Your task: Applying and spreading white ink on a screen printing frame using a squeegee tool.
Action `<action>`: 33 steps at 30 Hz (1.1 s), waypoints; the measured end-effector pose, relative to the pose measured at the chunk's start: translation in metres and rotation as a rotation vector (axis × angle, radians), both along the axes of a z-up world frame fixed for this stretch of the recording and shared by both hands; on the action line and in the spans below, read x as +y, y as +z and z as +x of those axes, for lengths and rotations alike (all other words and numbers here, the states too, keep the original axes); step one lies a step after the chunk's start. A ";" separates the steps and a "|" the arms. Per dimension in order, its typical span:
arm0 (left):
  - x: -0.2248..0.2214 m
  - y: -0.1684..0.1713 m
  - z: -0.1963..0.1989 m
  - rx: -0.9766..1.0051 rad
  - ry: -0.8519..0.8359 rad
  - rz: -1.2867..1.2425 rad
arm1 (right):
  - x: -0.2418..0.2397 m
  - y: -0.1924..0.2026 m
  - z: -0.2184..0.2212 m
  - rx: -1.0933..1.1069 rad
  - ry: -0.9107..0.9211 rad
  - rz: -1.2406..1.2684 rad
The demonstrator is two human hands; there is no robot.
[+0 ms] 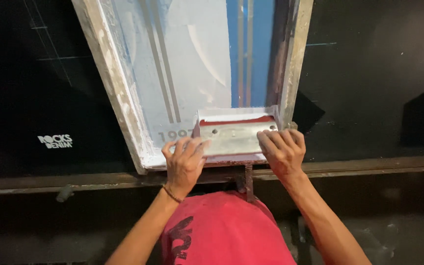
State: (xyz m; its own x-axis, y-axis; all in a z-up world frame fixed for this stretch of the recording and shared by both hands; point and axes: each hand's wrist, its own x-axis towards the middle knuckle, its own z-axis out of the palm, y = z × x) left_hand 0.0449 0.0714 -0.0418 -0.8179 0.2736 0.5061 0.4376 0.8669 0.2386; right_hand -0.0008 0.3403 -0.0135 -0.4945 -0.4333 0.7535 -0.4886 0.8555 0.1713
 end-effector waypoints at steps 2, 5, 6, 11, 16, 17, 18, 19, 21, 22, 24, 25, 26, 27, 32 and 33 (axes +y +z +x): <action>0.004 -0.016 0.015 -0.014 0.001 0.017 | 0.005 -0.012 0.013 -0.043 0.018 -0.005; 0.006 -0.032 0.037 -0.044 0.000 0.026 | 0.012 -0.031 0.031 -0.106 0.053 -0.016; 0.007 -0.036 0.045 -0.064 -0.004 0.016 | 0.013 -0.038 0.037 -0.131 0.068 -0.025; 0.010 -0.023 0.052 -0.051 -0.032 0.015 | 0.013 -0.032 0.053 -0.159 0.057 -0.019; 0.006 -0.015 0.025 -0.014 -0.035 0.004 | 0.016 -0.023 0.029 -0.078 0.061 -0.024; 0.005 -0.016 0.014 0.031 -0.023 -0.003 | 0.015 -0.021 0.020 -0.050 0.047 -0.024; 0.004 -0.016 0.005 0.072 -0.012 -0.013 | 0.014 -0.018 0.013 -0.027 0.032 -0.026; 0.005 -0.005 0.001 0.067 -0.011 -0.015 | 0.011 -0.013 0.007 -0.031 0.034 -0.028; 0.008 0.019 -0.013 0.129 0.015 0.010 | 0.005 -0.001 -0.008 0.077 -0.019 -0.023; 0.008 0.014 -0.013 0.128 0.013 0.009 | 0.005 -0.003 -0.009 0.075 -0.022 -0.024; 0.007 0.005 -0.013 0.123 0.019 0.005 | 0.005 -0.008 -0.010 0.071 -0.038 -0.022; 0.007 0.004 -0.010 0.123 0.017 0.005 | 0.007 -0.011 -0.007 0.071 -0.039 -0.022; 0.007 0.002 -0.004 0.106 0.014 0.004 | 0.008 -0.014 -0.001 0.037 -0.023 -0.031; 0.008 0.001 0.002 0.090 0.012 0.003 | 0.009 -0.018 0.005 0.003 -0.006 -0.040; 0.011 -0.029 0.031 0.070 0.017 -0.002 | 0.011 -0.033 0.032 -0.068 -0.003 -0.044; 0.010 -0.036 0.037 0.053 0.011 -0.005 | 0.011 -0.035 0.037 -0.079 -0.004 -0.038</action>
